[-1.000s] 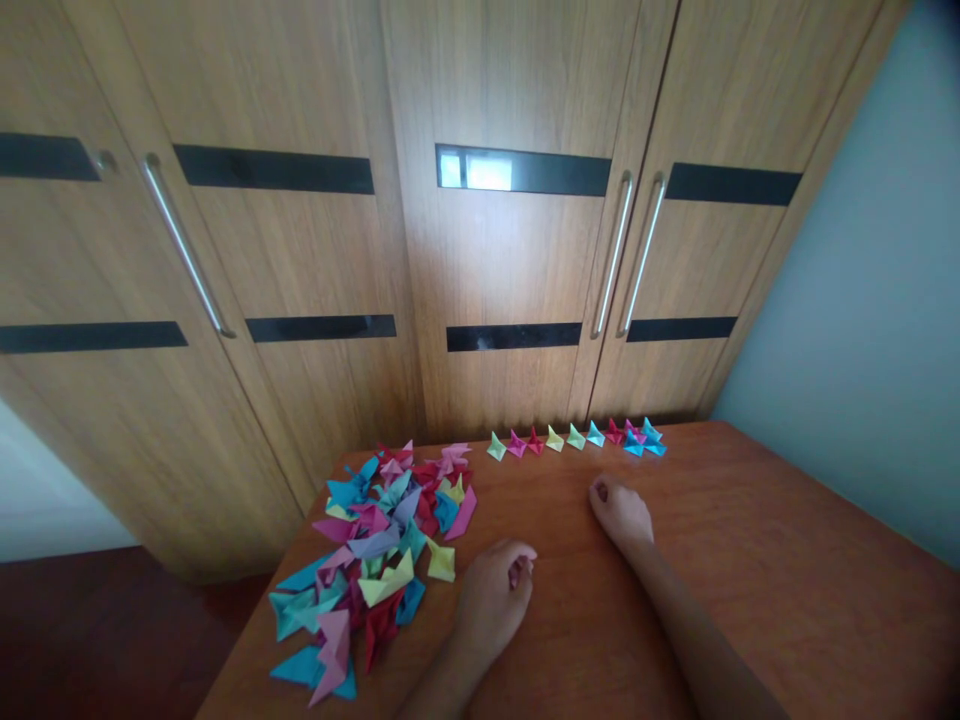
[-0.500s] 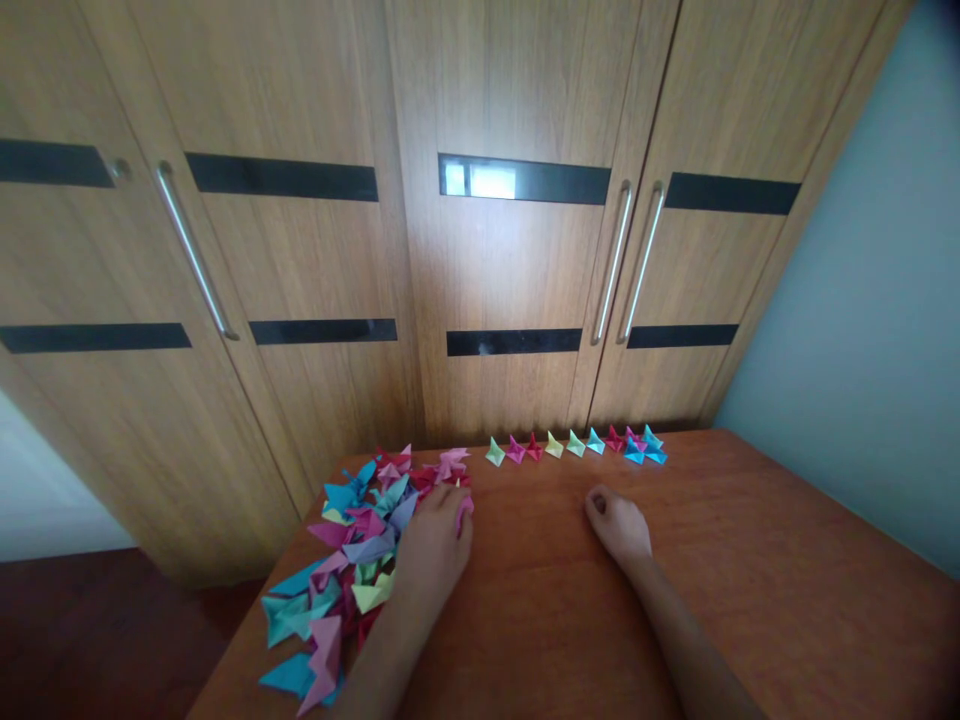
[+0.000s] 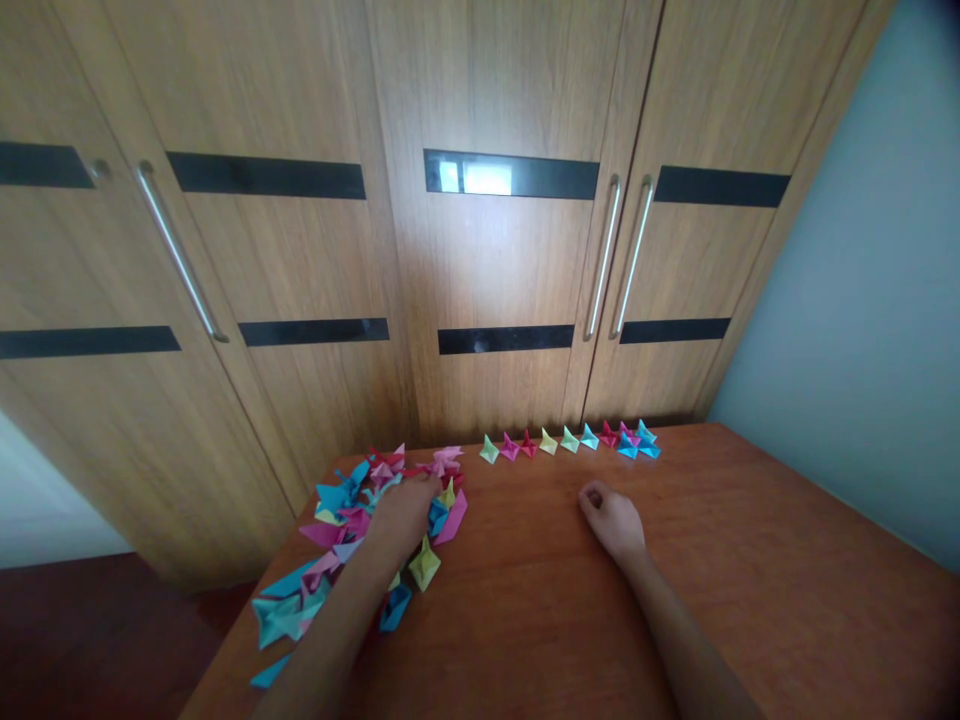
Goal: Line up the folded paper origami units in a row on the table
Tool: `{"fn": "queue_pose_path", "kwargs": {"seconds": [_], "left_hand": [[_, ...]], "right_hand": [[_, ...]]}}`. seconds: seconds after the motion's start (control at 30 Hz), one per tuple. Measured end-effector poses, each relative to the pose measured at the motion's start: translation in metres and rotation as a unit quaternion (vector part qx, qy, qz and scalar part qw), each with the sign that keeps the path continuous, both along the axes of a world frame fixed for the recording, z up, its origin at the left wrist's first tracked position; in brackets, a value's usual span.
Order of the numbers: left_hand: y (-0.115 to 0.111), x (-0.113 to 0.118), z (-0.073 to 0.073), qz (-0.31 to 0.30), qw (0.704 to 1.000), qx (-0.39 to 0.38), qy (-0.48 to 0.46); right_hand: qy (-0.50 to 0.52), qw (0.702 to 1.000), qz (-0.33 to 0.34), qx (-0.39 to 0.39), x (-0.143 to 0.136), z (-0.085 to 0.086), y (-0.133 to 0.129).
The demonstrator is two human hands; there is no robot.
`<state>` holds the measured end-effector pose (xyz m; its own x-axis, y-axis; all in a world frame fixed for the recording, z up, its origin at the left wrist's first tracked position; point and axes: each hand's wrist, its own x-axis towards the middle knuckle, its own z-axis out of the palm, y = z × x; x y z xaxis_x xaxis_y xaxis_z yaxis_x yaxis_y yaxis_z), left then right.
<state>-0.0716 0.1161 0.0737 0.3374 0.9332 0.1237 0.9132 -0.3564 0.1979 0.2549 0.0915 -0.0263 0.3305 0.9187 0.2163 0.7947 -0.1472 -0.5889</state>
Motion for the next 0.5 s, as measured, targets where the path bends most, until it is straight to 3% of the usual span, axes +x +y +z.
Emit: {"fn": "queue_pose_path", "kwargs": {"seconds": [0.3,0.5], "left_hand": [[-0.002,-0.001,-0.003,-0.028,0.999,0.024,0.019],[-0.026,0.011,0.004,-0.079,0.986,0.034,-0.142]], "right_hand": [[0.003,1.0,-0.002,-0.009,0.0,0.001,-0.001],[0.078,0.996,0.025,0.031,-0.001,0.001,-0.002]]}}
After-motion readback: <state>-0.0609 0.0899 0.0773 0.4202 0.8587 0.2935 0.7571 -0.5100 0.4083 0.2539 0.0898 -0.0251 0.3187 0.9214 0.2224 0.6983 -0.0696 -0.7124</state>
